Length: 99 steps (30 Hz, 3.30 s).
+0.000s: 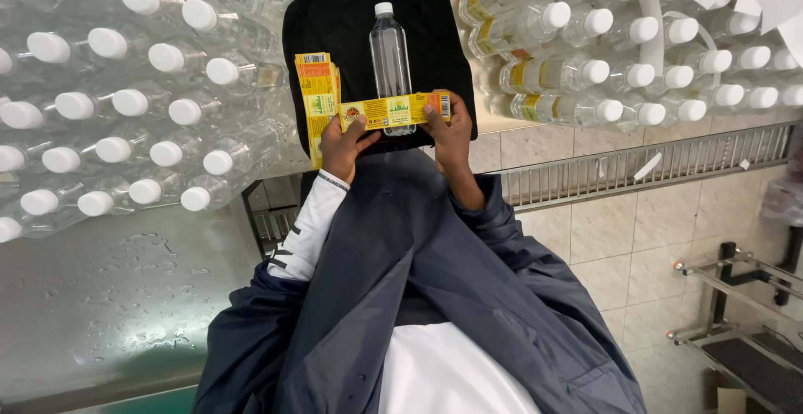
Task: Manually applying adhesive labels to plastic water bottles in a production environment.
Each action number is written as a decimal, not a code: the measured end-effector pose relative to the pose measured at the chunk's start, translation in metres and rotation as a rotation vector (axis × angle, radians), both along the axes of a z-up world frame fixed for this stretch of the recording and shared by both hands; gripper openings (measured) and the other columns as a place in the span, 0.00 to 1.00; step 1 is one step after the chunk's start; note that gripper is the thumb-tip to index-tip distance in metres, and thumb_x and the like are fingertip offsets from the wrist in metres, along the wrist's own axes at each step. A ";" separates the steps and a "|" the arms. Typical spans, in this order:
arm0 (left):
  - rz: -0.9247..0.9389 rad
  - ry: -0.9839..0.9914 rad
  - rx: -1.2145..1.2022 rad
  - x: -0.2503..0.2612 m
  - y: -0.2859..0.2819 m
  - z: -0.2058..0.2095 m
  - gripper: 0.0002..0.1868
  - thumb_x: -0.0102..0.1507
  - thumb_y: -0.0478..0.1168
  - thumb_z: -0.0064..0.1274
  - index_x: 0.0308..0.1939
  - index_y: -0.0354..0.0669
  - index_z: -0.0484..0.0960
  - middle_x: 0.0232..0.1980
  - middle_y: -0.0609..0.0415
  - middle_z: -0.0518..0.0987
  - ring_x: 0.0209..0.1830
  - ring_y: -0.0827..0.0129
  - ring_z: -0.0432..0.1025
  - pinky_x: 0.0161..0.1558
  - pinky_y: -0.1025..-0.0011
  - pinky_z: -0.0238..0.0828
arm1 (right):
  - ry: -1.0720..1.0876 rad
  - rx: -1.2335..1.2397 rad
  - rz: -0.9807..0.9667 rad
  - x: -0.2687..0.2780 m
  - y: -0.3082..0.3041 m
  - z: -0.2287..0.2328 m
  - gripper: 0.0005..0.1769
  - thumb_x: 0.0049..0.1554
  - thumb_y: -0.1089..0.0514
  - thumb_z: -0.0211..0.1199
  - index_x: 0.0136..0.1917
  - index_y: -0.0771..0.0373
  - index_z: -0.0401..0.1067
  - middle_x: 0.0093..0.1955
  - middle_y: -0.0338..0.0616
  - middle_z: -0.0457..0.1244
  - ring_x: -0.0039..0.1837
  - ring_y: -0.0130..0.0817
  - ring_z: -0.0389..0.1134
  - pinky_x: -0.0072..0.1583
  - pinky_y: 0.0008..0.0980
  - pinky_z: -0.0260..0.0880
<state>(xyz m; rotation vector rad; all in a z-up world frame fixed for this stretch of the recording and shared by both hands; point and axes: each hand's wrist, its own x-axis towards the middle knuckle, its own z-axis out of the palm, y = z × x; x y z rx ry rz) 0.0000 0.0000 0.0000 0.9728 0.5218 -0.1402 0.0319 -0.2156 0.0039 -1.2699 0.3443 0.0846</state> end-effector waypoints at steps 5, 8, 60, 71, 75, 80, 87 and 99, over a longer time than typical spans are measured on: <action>-0.015 -0.011 -0.031 0.000 -0.001 -0.006 0.22 0.72 0.40 0.65 0.63 0.29 0.77 0.57 0.36 0.82 0.59 0.42 0.81 0.57 0.40 0.86 | -0.002 0.003 0.002 0.002 -0.003 -0.008 0.27 0.68 0.58 0.71 0.74 0.64 0.63 0.60 0.57 0.66 0.59 0.41 0.74 0.62 0.45 0.83; -0.016 -0.017 -0.032 0.000 -0.001 -0.008 0.21 0.72 0.41 0.64 0.64 0.30 0.77 0.57 0.37 0.83 0.58 0.42 0.82 0.56 0.40 0.86 | -0.003 0.005 0.000 0.002 -0.004 -0.016 0.26 0.68 0.58 0.71 0.74 0.64 0.64 0.60 0.56 0.67 0.59 0.41 0.74 0.61 0.44 0.84; -0.010 0.119 -0.113 0.008 0.000 -0.006 0.21 0.72 0.37 0.63 0.64 0.29 0.75 0.53 0.39 0.82 0.52 0.46 0.82 0.56 0.33 0.84 | 0.160 -0.205 0.374 0.073 0.047 0.085 0.16 0.64 0.59 0.58 0.41 0.73 0.78 0.41 0.64 0.73 0.45 0.44 0.79 0.50 0.36 0.85; 0.057 0.076 -0.141 -0.002 -0.003 -0.043 0.27 0.70 0.39 0.67 0.69 0.30 0.75 0.59 0.33 0.82 0.57 0.35 0.81 0.55 0.32 0.85 | 0.205 -0.705 0.505 0.047 -0.015 0.072 0.14 0.66 0.50 0.59 0.54 0.60 0.80 0.44 0.51 0.75 0.45 0.38 0.79 0.47 0.38 0.82; 0.078 0.111 -0.147 0.002 -0.008 -0.033 0.28 0.68 0.38 0.72 0.67 0.31 0.77 0.57 0.33 0.84 0.53 0.35 0.82 0.53 0.32 0.86 | 0.093 -0.891 0.478 0.086 0.009 0.075 0.34 0.68 0.37 0.65 0.74 0.64 0.69 0.63 0.55 0.72 0.66 0.50 0.74 0.66 0.52 0.78; 0.129 0.138 -0.212 -0.012 -0.017 -0.047 0.40 0.70 0.33 0.66 0.78 0.25 0.56 0.60 0.32 0.72 0.53 0.37 0.80 0.57 0.28 0.84 | 0.249 -1.069 0.609 0.121 0.046 0.104 0.53 0.54 0.24 0.67 0.72 0.72 0.68 0.68 0.71 0.68 0.70 0.70 0.71 0.69 0.68 0.72; 0.062 0.123 -0.134 0.001 -0.008 0.000 0.21 0.73 0.34 0.59 0.68 0.41 0.70 0.61 0.44 0.78 0.60 0.46 0.80 0.63 0.35 0.81 | 0.146 -0.965 0.514 0.115 0.053 0.088 0.54 0.50 0.24 0.66 0.65 0.77 0.73 0.65 0.75 0.64 0.64 0.78 0.71 0.64 0.67 0.76; -0.324 -0.871 1.340 -0.029 -0.040 0.117 0.41 0.69 0.49 0.60 0.81 0.30 0.67 0.82 0.30 0.66 0.83 0.35 0.58 0.80 0.41 0.51 | 0.097 -0.215 0.038 0.072 0.021 0.109 0.44 0.52 0.40 0.83 0.68 0.69 0.68 0.47 0.55 0.71 0.53 0.45 0.76 0.53 0.47 0.80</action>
